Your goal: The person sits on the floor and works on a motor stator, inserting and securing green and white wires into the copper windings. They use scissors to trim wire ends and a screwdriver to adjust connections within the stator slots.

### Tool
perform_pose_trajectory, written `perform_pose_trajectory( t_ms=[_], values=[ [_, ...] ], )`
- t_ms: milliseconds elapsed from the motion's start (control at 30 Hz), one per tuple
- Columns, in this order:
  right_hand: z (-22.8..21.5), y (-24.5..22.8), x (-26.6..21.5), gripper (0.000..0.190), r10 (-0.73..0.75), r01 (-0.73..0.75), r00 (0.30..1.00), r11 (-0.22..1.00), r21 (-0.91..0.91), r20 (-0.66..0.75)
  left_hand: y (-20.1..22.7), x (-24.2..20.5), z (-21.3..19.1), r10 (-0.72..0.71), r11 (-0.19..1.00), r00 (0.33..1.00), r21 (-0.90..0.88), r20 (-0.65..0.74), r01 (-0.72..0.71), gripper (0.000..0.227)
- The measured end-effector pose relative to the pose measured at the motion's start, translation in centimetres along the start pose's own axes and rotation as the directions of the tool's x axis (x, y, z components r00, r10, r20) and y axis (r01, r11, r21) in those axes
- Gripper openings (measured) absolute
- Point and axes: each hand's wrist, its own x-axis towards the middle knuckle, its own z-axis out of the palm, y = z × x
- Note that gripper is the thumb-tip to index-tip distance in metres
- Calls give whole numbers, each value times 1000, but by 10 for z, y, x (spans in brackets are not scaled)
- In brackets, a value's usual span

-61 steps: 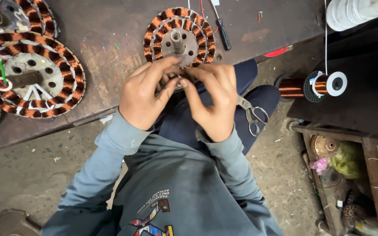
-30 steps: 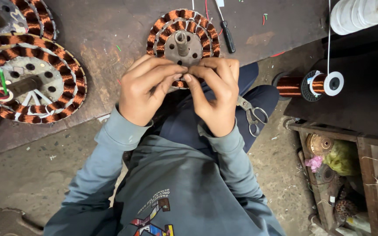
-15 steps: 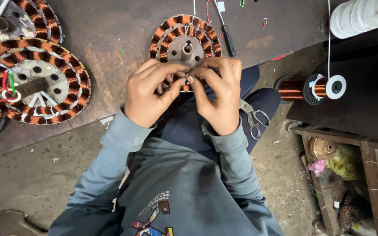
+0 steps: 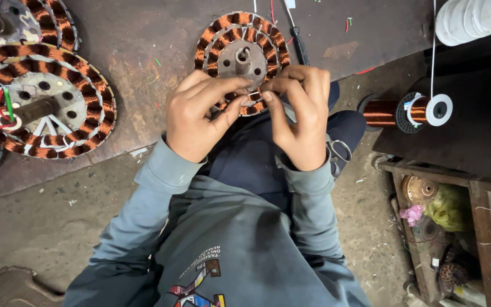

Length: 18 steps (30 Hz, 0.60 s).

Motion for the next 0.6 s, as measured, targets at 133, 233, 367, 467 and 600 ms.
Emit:
perform_pose_trajectory(
  t_ms=[133,233,367,467,600],
  values=[
    [-2,0,-1,13,25,-25,1000,1000,12,-10,0,0,-1,-3,1000,1000,-3,9,3,23],
    [-3,0,-2,12,11,-11,1000,1000,9,-8,0,0,-2,8,1000,1000,-6,15,-8,24],
    [1,1,-6,10,-43,43,999,996,-79,1,0,-1,-2,22,1000,1000,13,20,-22,25],
    [7,0,-13,7,1,-6,999,991,-136,-34,0,-1,-1,43,999,999,29,20,-43,25],
    [4,-4,-22,12,126,-138,984,986,-90,-126,-1,-2,-1,56,998,998,36,14,-56,26]
  ],
)
